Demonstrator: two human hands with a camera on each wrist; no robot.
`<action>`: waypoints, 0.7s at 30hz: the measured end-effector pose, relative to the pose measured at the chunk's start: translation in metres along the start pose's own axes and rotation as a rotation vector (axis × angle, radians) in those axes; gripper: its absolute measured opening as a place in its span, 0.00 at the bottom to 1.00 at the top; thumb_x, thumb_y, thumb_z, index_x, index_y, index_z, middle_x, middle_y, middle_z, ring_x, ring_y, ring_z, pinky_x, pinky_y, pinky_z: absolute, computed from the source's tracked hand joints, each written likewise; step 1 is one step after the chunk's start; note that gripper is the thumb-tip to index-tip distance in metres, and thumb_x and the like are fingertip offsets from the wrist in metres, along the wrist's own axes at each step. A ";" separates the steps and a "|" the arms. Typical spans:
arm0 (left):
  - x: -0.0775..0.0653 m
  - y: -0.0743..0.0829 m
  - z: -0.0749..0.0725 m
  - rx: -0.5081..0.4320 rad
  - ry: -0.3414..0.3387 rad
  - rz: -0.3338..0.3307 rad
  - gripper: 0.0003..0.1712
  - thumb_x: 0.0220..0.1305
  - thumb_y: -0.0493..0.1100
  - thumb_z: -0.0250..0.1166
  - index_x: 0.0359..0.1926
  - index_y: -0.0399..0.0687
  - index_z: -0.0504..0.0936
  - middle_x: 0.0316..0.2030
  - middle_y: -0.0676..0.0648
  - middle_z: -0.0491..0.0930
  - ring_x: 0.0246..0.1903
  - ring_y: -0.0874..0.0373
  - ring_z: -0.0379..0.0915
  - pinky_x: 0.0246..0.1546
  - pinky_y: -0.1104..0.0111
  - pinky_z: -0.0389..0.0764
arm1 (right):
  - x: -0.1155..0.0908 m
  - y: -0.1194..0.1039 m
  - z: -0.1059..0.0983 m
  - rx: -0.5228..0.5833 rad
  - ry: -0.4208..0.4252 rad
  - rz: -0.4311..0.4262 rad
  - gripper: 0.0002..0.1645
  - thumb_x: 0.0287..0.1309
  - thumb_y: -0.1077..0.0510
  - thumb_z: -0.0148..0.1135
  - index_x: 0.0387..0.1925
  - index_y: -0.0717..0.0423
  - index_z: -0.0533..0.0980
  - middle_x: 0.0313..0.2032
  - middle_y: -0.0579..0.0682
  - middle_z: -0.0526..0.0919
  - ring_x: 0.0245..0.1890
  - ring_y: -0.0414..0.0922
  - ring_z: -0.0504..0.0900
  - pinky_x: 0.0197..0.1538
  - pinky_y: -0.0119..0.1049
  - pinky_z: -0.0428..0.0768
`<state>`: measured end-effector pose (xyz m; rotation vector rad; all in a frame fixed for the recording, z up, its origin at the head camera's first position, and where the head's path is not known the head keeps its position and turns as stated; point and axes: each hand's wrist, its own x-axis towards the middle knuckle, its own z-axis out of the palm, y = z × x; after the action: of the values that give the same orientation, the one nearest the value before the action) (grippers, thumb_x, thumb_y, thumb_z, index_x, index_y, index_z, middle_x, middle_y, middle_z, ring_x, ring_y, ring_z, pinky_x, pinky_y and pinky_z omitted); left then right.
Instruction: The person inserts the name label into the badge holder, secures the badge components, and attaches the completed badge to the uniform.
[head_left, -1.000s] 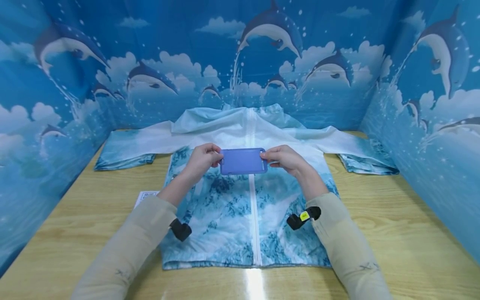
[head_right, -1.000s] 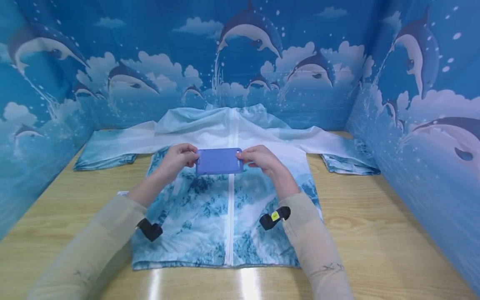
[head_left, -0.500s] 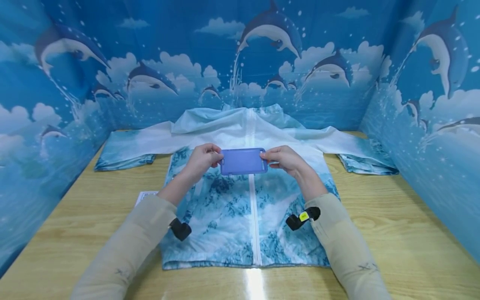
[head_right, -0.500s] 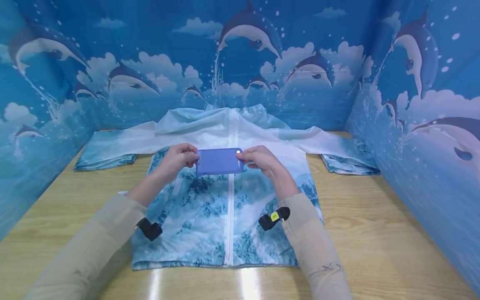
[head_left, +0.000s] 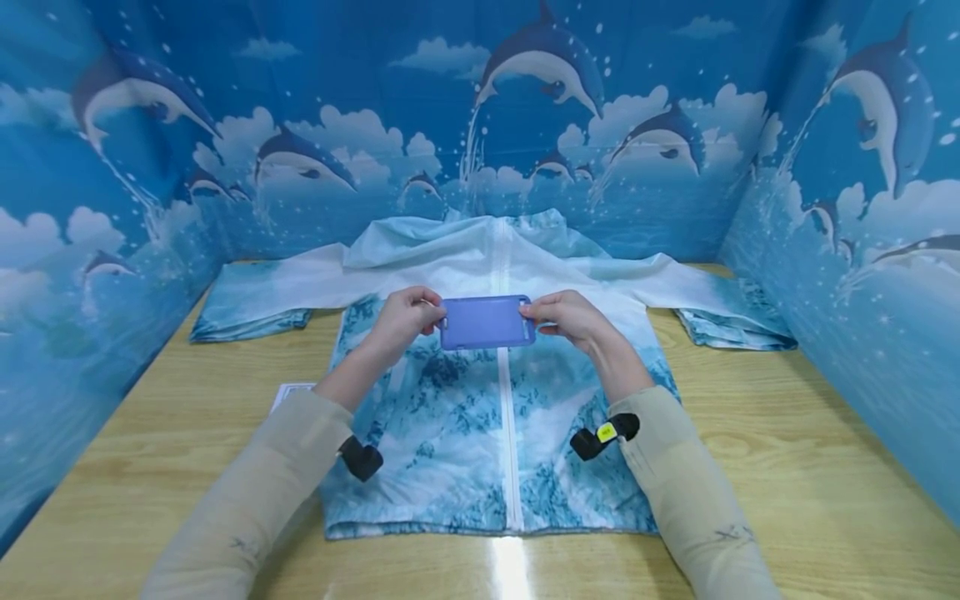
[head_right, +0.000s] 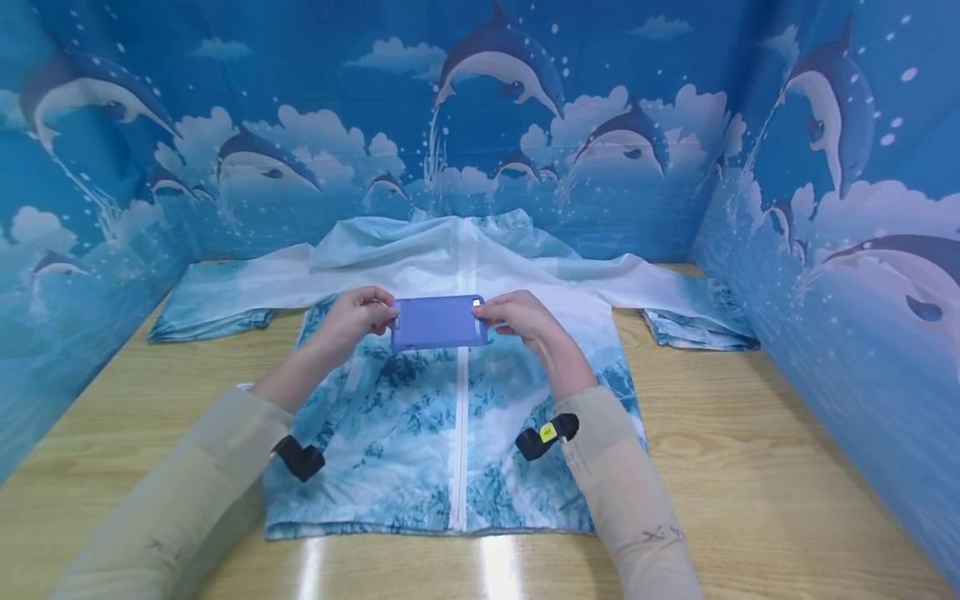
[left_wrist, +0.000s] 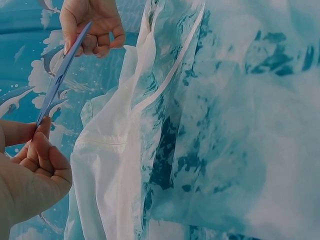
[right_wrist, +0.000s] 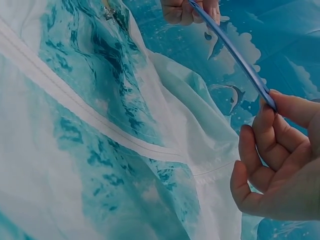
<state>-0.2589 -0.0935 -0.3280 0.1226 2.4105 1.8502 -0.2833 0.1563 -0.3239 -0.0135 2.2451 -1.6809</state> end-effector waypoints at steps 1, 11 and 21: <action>0.000 0.000 0.000 0.000 0.002 -0.002 0.07 0.64 0.38 0.56 0.38 0.36 0.73 0.28 0.44 0.76 0.29 0.50 0.68 0.40 0.53 0.69 | 0.000 0.000 0.000 -0.003 -0.001 0.003 0.19 0.61 0.56 0.59 0.46 0.69 0.77 0.30 0.50 0.80 0.39 0.48 0.75 0.55 0.51 0.69; -0.002 0.001 0.004 0.011 -0.002 -0.008 0.06 0.64 0.37 0.56 0.36 0.36 0.73 0.29 0.42 0.75 0.29 0.49 0.67 0.39 0.53 0.70 | -0.001 0.004 -0.002 -0.003 -0.011 0.014 0.19 0.61 0.56 0.59 0.45 0.69 0.76 0.32 0.50 0.79 0.39 0.48 0.75 0.56 0.51 0.68; 0.001 0.001 0.005 -0.010 -0.001 0.006 0.06 0.64 0.37 0.56 0.37 0.36 0.73 0.27 0.43 0.75 0.27 0.52 0.65 0.38 0.53 0.68 | -0.001 0.002 -0.003 0.016 0.018 0.023 0.18 0.60 0.56 0.60 0.45 0.69 0.77 0.32 0.50 0.79 0.38 0.47 0.75 0.55 0.51 0.68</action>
<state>-0.2590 -0.0880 -0.3283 0.1310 2.4022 1.8644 -0.2827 0.1602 -0.3243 0.0317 2.2360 -1.6935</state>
